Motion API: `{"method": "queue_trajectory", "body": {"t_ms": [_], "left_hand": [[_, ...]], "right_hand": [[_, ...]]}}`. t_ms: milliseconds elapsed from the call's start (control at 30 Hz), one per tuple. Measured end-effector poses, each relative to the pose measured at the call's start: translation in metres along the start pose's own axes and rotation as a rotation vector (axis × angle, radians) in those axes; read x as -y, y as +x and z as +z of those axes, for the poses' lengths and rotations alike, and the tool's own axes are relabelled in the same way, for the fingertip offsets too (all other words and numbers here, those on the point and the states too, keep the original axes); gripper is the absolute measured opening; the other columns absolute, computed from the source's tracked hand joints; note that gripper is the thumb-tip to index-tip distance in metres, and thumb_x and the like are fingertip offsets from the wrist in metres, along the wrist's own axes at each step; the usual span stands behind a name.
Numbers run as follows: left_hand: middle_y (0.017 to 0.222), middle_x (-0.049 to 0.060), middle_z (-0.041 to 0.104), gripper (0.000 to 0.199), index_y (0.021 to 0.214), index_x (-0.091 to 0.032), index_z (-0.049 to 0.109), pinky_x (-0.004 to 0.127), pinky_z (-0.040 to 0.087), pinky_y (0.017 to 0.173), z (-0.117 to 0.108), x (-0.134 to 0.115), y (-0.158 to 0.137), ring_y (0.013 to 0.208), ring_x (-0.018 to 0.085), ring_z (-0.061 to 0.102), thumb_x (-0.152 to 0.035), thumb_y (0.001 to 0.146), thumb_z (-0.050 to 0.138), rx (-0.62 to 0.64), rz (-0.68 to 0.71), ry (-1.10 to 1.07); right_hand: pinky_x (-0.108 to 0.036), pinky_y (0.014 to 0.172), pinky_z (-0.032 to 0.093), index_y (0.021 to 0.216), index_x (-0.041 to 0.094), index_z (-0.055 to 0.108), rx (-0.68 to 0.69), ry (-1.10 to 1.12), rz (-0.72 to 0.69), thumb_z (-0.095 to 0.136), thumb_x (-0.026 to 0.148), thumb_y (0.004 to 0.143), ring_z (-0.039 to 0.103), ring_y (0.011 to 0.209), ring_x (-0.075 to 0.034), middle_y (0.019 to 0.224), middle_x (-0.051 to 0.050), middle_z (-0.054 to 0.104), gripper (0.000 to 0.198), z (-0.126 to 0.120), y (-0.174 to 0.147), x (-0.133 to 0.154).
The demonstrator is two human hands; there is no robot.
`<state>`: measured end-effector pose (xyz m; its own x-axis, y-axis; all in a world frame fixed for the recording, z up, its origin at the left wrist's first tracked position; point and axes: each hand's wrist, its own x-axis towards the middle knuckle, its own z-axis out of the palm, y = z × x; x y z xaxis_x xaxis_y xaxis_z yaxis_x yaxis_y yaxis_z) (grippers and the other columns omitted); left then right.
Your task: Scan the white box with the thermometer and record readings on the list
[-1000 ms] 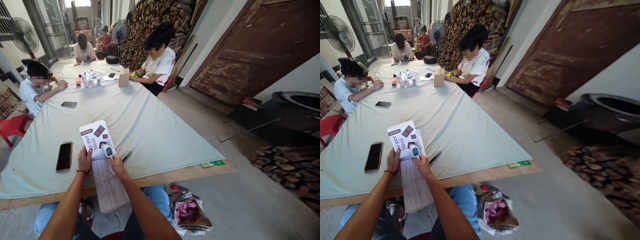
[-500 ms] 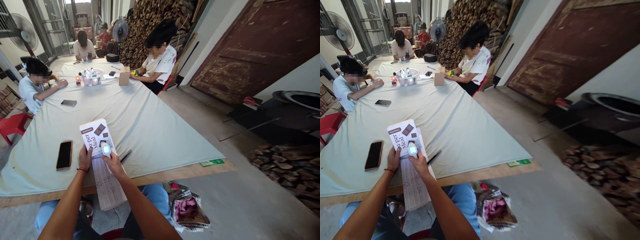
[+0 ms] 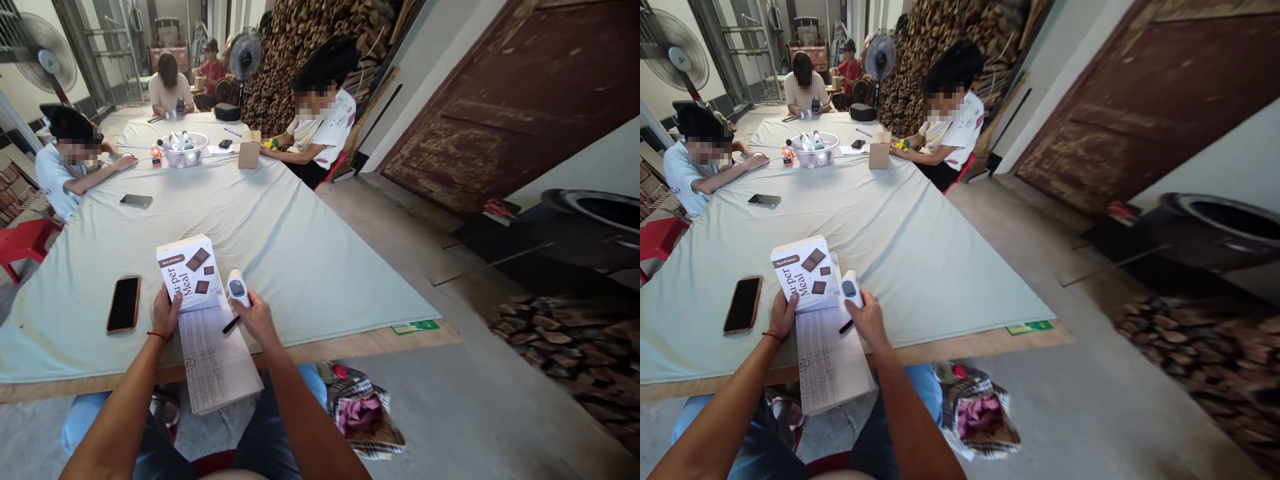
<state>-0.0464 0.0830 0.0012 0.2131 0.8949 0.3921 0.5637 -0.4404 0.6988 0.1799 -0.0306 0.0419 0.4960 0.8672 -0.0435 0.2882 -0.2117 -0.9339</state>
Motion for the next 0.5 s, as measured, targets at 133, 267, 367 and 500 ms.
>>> {"method": "queue_trajectory", "body": {"t_ms": [133,267,367,500], "left_hand": [[0.106,0.013,0.07,0.048,0.115,-0.02,0.058,0.048,0.049,0.09,0.003,-0.002,-0.001,0.1,0.033,0.064,-0.054,0.08,0.062,0.023,-0.022,0.005],[0.109,0.013,0.069,0.051,0.118,-0.02,0.058,0.049,0.047,0.094,0.007,-0.002,-0.003,0.103,0.033,0.063,-0.054,0.081,0.061,0.024,-0.025,0.013],[0.115,0.016,0.067,0.052,0.122,-0.018,0.057,0.051,0.045,0.095,0.01,-0.001,-0.007,0.106,0.034,0.062,-0.054,0.084,0.057,0.029,0.009,0.035],[0.117,0.018,0.066,0.056,0.125,-0.016,0.056,0.054,0.043,0.097,0.014,-0.001,-0.011,0.11,0.037,0.06,-0.053,0.084,0.058,0.041,-0.007,0.056]], "right_hand": [[-0.033,0.08,0.045,0.122,0.016,0.061,-0.154,-0.588,-0.002,0.06,0.036,0.086,0.059,0.1,-0.026,0.114,-0.016,0.064,0.041,-0.049,0.024,-0.032],[-0.034,0.081,0.043,0.126,0.014,0.059,-0.092,-0.892,0.066,0.06,0.032,0.089,0.058,0.105,-0.029,0.115,-0.018,0.062,0.041,-0.08,0.036,-0.055],[-0.037,0.082,0.041,0.124,0.013,0.061,-0.105,-0.961,0.038,0.06,0.035,0.089,0.057,0.103,-0.03,0.111,-0.019,0.062,0.041,-0.084,0.034,-0.067],[-0.04,0.087,0.039,0.124,0.015,0.064,-0.215,-0.919,-0.187,0.059,0.031,0.088,0.054,0.106,-0.03,0.118,-0.018,0.059,0.04,-0.068,0.024,-0.072]]}}
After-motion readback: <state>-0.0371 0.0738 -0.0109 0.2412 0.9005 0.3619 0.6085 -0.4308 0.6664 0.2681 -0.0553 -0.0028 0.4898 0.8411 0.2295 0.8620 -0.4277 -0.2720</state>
